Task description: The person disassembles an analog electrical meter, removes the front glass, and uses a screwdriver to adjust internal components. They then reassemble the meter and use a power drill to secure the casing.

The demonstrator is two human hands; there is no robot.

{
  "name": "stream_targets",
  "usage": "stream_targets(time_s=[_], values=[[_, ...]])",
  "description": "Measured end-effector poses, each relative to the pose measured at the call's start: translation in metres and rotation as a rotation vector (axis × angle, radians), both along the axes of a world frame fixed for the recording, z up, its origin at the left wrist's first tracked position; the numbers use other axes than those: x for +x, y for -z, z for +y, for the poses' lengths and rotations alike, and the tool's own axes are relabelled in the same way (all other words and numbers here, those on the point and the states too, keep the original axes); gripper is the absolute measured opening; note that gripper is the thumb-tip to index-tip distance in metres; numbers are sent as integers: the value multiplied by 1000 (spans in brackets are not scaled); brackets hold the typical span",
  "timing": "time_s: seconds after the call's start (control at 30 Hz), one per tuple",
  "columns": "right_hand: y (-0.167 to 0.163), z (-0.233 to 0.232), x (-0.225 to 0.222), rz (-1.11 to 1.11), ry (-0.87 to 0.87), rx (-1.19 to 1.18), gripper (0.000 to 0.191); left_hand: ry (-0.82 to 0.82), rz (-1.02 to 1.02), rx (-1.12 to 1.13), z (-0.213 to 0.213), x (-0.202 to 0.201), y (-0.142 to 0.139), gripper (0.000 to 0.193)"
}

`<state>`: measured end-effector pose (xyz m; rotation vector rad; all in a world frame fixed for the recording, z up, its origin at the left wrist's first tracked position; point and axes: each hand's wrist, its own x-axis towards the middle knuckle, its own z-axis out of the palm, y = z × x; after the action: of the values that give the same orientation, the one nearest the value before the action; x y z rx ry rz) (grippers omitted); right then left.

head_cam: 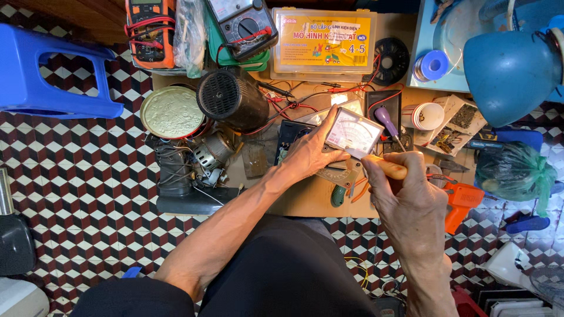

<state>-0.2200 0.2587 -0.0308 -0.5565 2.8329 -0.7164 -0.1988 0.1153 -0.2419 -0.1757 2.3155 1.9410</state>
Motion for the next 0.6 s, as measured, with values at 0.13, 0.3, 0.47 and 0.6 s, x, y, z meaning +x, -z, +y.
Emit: stream_targets(time_s=[0.13,0.3,0.47,0.6], values=[[5,2,5,97,-9,-15,30,-8,11,-13,1,1,1,114],[6,3,6,9,20,19,29,4,-12,-34,1,0,0,115],[7,7,10,87,-8,-56,29,7,6,-27,0,2,-2,114],[7,29,25,67,233,-326,22,28,-27,-19,-4,4,-1,112]])
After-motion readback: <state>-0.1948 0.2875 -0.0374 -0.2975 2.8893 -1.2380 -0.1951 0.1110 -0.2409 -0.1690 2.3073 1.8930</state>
